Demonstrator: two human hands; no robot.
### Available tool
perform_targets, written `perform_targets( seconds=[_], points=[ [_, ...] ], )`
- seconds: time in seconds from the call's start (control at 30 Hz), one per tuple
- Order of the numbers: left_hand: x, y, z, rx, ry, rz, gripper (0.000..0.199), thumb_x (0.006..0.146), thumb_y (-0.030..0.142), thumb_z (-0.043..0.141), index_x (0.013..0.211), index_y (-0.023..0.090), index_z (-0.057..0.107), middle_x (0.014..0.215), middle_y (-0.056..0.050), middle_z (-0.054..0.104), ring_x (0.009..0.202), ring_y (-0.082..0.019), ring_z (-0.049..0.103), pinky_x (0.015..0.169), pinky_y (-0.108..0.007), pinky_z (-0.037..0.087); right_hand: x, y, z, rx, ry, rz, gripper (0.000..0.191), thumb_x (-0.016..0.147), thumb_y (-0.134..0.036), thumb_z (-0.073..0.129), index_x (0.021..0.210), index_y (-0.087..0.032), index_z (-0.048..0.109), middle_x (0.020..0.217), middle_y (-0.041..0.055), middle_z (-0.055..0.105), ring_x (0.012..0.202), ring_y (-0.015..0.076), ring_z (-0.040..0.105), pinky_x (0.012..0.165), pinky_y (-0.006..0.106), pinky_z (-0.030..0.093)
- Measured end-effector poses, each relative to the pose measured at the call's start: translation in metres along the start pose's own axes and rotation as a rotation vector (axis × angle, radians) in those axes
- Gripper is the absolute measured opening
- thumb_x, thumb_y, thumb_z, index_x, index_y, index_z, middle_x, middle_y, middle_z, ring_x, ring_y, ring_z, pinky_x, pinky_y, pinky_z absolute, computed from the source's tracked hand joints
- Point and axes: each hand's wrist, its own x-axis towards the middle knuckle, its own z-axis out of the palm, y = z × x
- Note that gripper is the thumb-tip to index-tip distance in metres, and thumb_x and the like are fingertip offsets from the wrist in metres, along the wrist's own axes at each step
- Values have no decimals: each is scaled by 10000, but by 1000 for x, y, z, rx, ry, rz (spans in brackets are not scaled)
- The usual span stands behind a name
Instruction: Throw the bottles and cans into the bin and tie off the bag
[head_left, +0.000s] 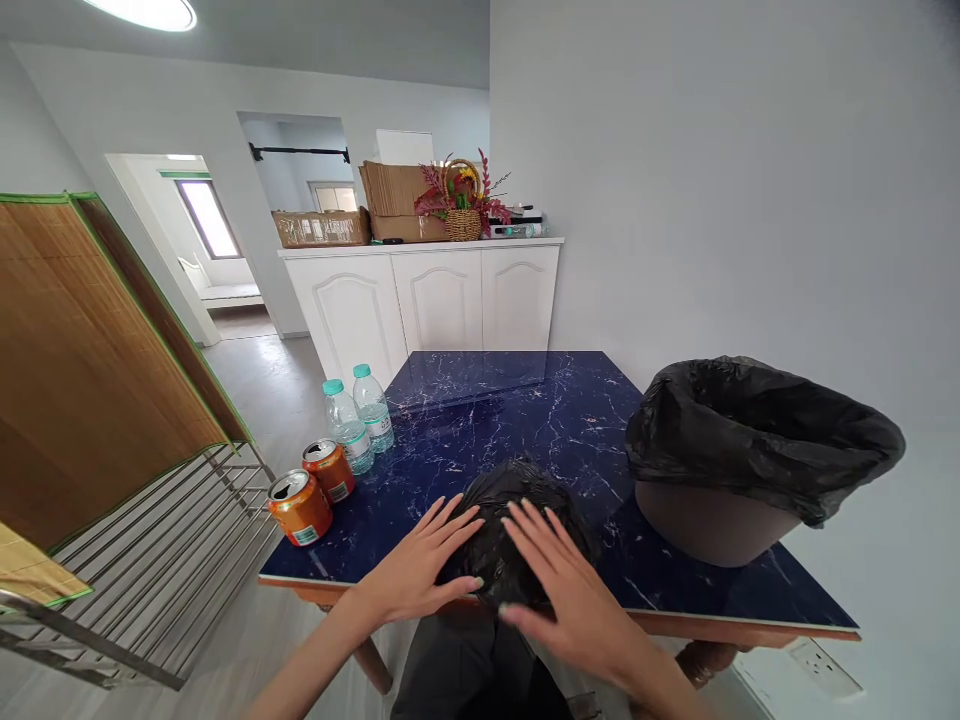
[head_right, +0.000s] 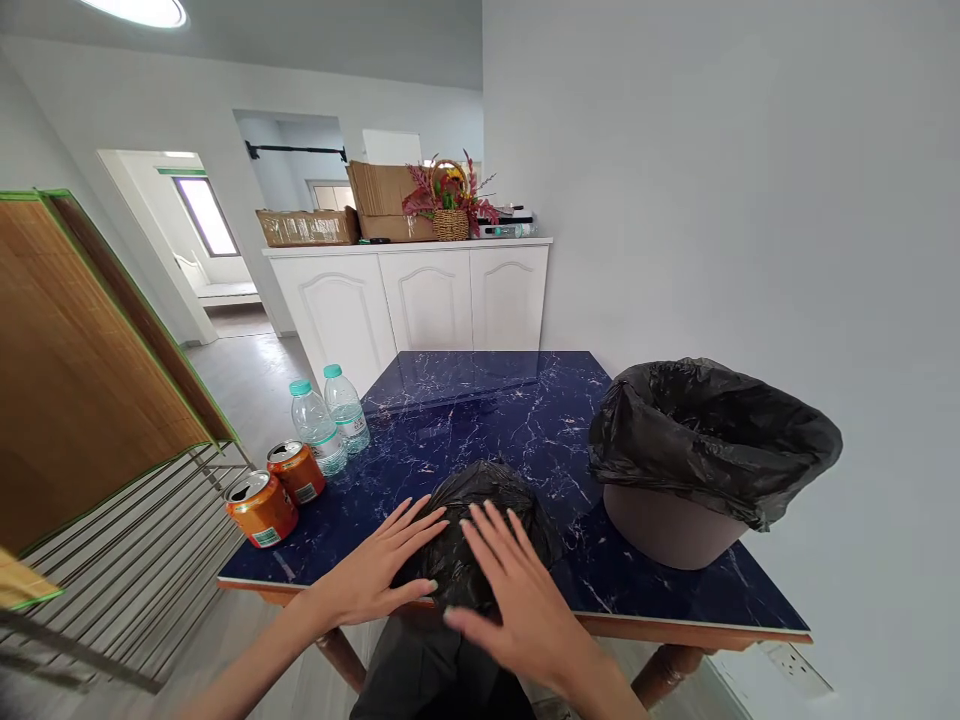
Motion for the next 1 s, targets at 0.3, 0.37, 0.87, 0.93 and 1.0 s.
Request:
perform_targets(
  seconds=[0.3, 0.37, 0.87, 0.93, 1.0],
  points=[
    [-19, 8, -15, -117, 145, 20, 587, 925, 559, 775, 1425, 288, 634, 1478, -113, 658, 1457, -335, 539, 1284, -581, 355, -23, -1, 15, 259, -19, 39, 506, 1092, -211, 410, 1556, -329, 573, 1555, 39, 618, 1480, 303, 541, 1186, 533, 508],
    [-13, 13, -14, -221, 174, -8, 343, 999, 483, 707, 1263, 264, 709, 1328, -104, 738, 1313, -294, 643, 1181, -487, 478, -27, 3, 5, 387, 44, 174, 440, 1131, -346, 387, 1483, -318, 648, 1377, 67, 744, 1292, 311, 700, 999, 446, 639],
    [47, 22, 12, 159, 240, 12, 538, 1130, 322, 419, 1662, 276, 354, 1679, -61, 480, 1610, -286, 340, 1318, -544, 294, 39, 14, 28, -292, 224, 80, 570, 1147, -434, 323, 1630, -169, 467, 1704, 106, 415, 1607, 364, 316, 1297, 646, 287],
    [45, 12, 18, 163, 158, -14, 579, 1140, 390, 394, 1699, 290, 281, 1719, -49, 413, 1634, -297, 279, 1331, -579, 246, 48, 30, 27, -285, 117, 121, 593, 1152, -447, 273, 1644, -165, 447, 1723, 97, 372, 1616, 343, 298, 1306, 612, 278],
    [45, 0, 26, 137, 118, -73, 589, 1151, 420, 341, 1718, 315, 221, 1735, -38, 374, 1641, -300, 248, 1328, -599, 235, 56, 44, 24, -273, 67, 146, 602, 1155, -450, 245, 1653, -167, 428, 1725, 90, 365, 1616, 314, 305, 1314, 571, 278]
  ],
)
